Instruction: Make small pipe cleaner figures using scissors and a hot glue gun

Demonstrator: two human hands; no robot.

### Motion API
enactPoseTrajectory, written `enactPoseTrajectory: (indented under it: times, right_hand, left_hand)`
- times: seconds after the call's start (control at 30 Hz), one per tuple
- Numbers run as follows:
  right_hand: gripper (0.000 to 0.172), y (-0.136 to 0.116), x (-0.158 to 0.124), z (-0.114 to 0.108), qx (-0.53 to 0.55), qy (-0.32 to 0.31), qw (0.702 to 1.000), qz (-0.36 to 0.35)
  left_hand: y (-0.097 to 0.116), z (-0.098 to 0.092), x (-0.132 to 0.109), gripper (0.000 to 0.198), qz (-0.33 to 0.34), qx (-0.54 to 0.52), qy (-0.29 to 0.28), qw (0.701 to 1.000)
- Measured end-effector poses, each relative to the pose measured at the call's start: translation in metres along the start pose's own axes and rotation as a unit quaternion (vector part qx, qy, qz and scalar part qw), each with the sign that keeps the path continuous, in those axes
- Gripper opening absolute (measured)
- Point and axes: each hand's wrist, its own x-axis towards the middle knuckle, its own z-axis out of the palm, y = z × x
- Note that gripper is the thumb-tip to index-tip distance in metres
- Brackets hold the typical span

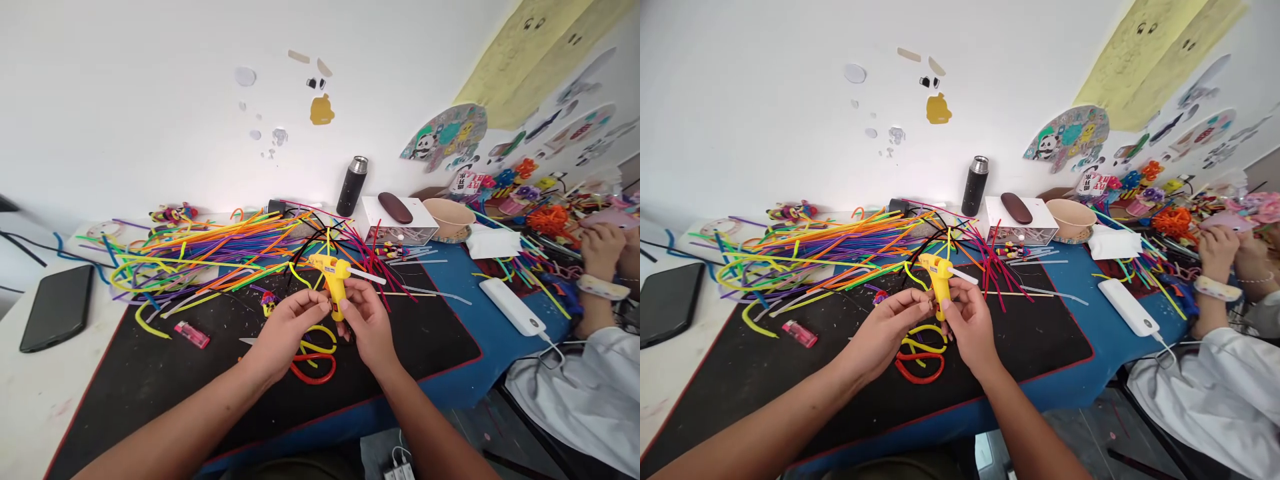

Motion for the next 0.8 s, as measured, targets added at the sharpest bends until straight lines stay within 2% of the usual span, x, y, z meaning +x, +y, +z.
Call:
enactPoseTrajectory:
  times: [0.17,0.27,0.47,0.6,0.8]
  right_hand:
    - [0.036,0.008,-0.001,0.002,0.009,-0.022,0.999,0.038]
    - [0.034,0.01,-0.001,0.004,0.005,-0.045,0.997,0.056]
    - [0.039,0.025,-0.002,0.002,0.046,-0.074,0.992,0.095]
    - [0.04,0.034,-0.004,0.005,0.032,-0.067,0.991,0.107]
    - [0.042,0.031,-0.002,0.013,0.009,-0.068,0.992,0.108]
  left_hand:
    - [0.0,-0.001,-0.008,0.028,0.081,0.14,-0.016,0.987]
    - [0.0,-0.002,-0.013,0.024,0.107,0.197,-0.025,0.974]
    - [-0.005,-0.008,-0.025,0.013,0.156,0.296,0.01,0.942]
    - [-0.012,-0.014,-0.035,0.01,0.158,0.322,0.019,0.933]
    - [-0.018,-0.022,-0.045,0.013,0.154,0.356,-0.028,0.921]
